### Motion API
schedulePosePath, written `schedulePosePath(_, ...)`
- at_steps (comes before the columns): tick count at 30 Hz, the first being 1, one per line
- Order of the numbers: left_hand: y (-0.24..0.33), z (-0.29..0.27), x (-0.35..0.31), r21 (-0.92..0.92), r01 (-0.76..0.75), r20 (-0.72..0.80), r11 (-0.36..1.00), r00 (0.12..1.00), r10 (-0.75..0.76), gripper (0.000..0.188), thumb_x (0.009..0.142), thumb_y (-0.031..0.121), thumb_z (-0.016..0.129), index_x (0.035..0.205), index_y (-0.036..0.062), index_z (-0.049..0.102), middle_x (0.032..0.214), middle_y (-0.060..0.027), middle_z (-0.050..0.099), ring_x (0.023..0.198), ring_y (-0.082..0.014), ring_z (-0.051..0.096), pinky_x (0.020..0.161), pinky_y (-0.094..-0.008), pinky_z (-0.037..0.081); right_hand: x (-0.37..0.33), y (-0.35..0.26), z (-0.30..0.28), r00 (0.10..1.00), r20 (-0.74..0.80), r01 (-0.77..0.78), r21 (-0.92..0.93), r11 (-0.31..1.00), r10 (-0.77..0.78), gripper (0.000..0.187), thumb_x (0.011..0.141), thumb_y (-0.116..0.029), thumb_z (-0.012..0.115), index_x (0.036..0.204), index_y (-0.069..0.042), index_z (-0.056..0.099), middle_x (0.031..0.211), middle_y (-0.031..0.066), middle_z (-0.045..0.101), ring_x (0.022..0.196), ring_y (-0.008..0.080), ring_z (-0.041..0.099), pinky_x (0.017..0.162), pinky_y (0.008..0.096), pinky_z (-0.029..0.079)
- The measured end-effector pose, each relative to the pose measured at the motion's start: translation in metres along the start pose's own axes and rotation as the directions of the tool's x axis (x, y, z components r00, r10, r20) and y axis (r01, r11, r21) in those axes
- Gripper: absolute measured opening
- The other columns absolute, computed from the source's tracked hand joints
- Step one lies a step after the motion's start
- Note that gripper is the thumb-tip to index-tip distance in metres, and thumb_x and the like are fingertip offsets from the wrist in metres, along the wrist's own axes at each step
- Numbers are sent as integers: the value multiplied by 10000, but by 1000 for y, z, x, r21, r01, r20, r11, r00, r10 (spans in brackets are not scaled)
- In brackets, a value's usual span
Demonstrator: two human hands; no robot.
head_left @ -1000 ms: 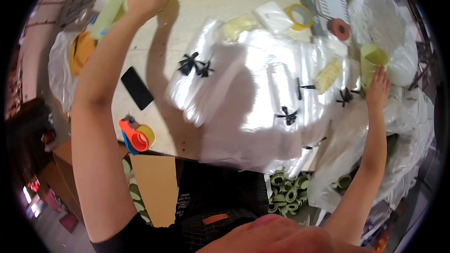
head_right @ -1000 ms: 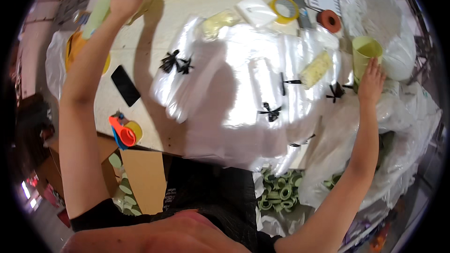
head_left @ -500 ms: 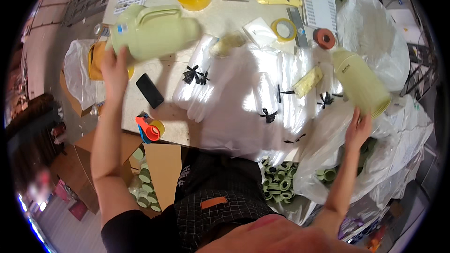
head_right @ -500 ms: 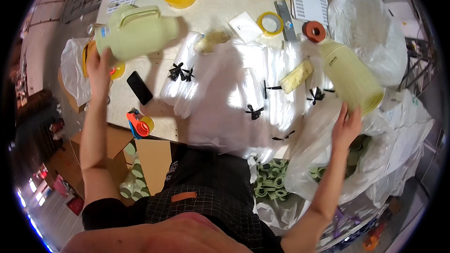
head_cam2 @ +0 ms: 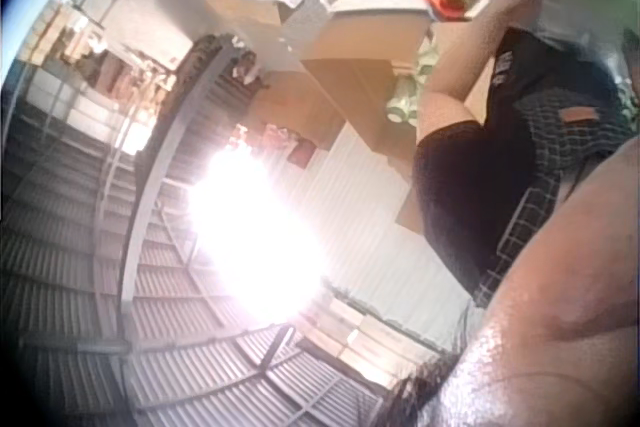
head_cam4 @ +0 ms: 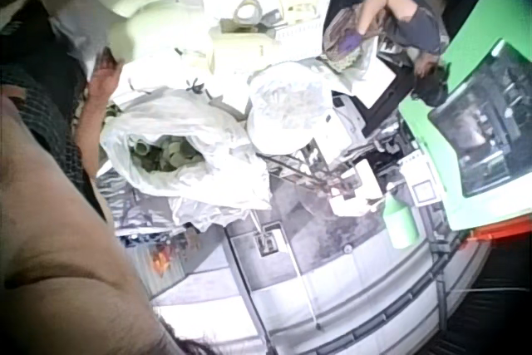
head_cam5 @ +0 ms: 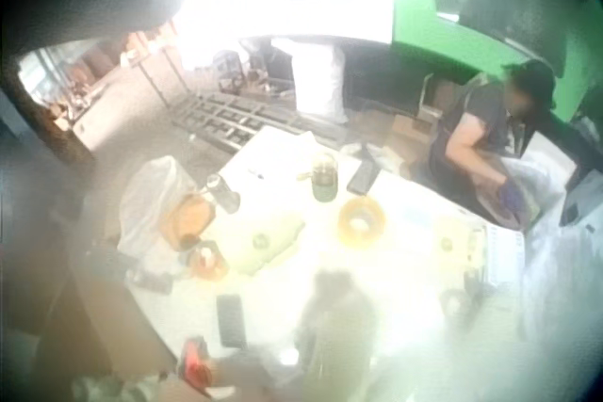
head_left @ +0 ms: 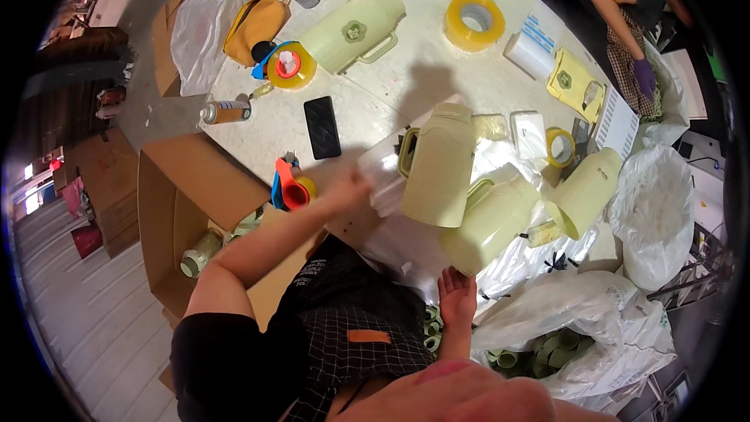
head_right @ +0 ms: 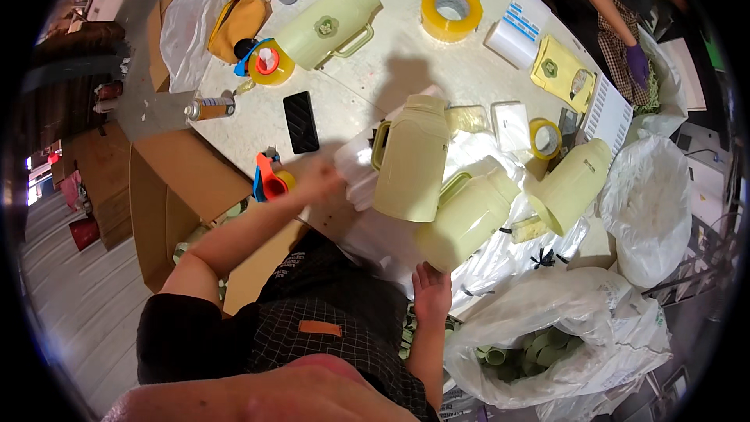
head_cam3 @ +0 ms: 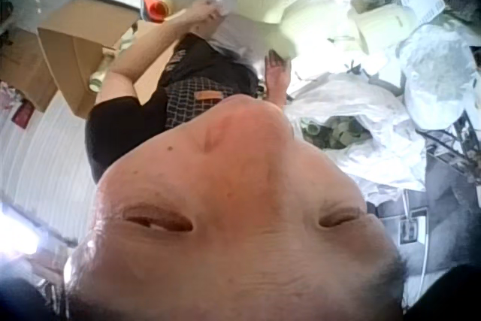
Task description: The person takes green thermos flasks, places green caps onto them, puts them into plastic bags, and then places the packaged flasks into a cardboard box.
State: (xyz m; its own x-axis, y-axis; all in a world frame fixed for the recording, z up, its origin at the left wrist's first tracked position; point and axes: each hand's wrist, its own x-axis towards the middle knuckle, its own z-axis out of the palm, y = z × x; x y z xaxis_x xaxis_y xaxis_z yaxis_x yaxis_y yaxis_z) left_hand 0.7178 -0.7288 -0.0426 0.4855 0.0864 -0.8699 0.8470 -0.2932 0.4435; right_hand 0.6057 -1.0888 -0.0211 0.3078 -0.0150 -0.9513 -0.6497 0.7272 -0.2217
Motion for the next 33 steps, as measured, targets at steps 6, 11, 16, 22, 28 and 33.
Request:
schedulePosePath(6, -23, -211, 167, -360, -413, -641, 836, 761, 100, 403, 859, 395, 727, 1130, 113, 631, 1020, -1, 651, 922, -109, 594, 741, -299, 422, 6, -28, -3, 916, -170, 301, -304, 904, -363, 283, 958, -280, 560, 1123, -50, 568, 1059, 98, 631, 959, 226, 608, 830, 388, 501)
schedulePosePath(11, 59, -168, 184, -623, -620, -585, 477, 774, 242, 442, 922, 147, 672, 1318, 14, 525, 1196, -66, 648, 1082, -204, 634, 893, -354, 529, 62, -182, 55, 696, -228, 657, -180, 732, -681, 490, 966, -424, 594, 1250, -36, 500, 1185, 104, 610, 1009, 224, 592, 851, 372, 471)
schedulePosePath(16, 46, -133, 88, -769, -554, -493, 320, 832, 255, 355, 1014, 159, 530, 1335, 11, 495, 1270, -100, 615, 1087, -221, 641, 902, -380, 555, 140, -255, 80, 803, 30, 590, 112, 800, -596, 528, 983, -518, 513, 1217, -45, 534, 1139, 134, 642, 930, 249, 627, 819, 392, 527)
schedulePosePath(22, -33, -18, -5, -962, -248, -234, 113, 964, 123, 400, 1026, 190, 495, 1341, -56, 487, 1372, -159, 559, 1242, -261, 543, 1102, -414, 408, 131, -238, 103, 685, 23, 683, 328, 653, -728, 297, 1004, -287, 522, 1075, -17, 621, 928, 108, 678, 814, 244, 651, 756, 393, 563)
schedulePosePath(28, -105, -25, 9, -870, -300, -159, 391, 922, 353, 332, 1021, 364, 502, 1082, 40, 541, 989, -24, 554, 875, -149, 496, 844, -326, 420, 49, -166, 48, -10, 402, 998, 60, 15, -915, 258, 969, -207, 622, 1097, 10, 568, 1092, 69, 653, 945, 152, 614, 803, 316, 493)
schedulePosePath(33, -145, 70, -33, -341, -859, -605, 382, 511, 610, 330, 991, 178, 497, 1259, -14, 478, 1091, -97, 554, 1015, -181, 524, 922, -329, 416, 8, -93, -75, -158, 168, 984, 104, -141, -973, 233, 944, -223, 647, 840, -22, 592, 831, 6, 627, 767, 81, 542, 708, 255, 448)
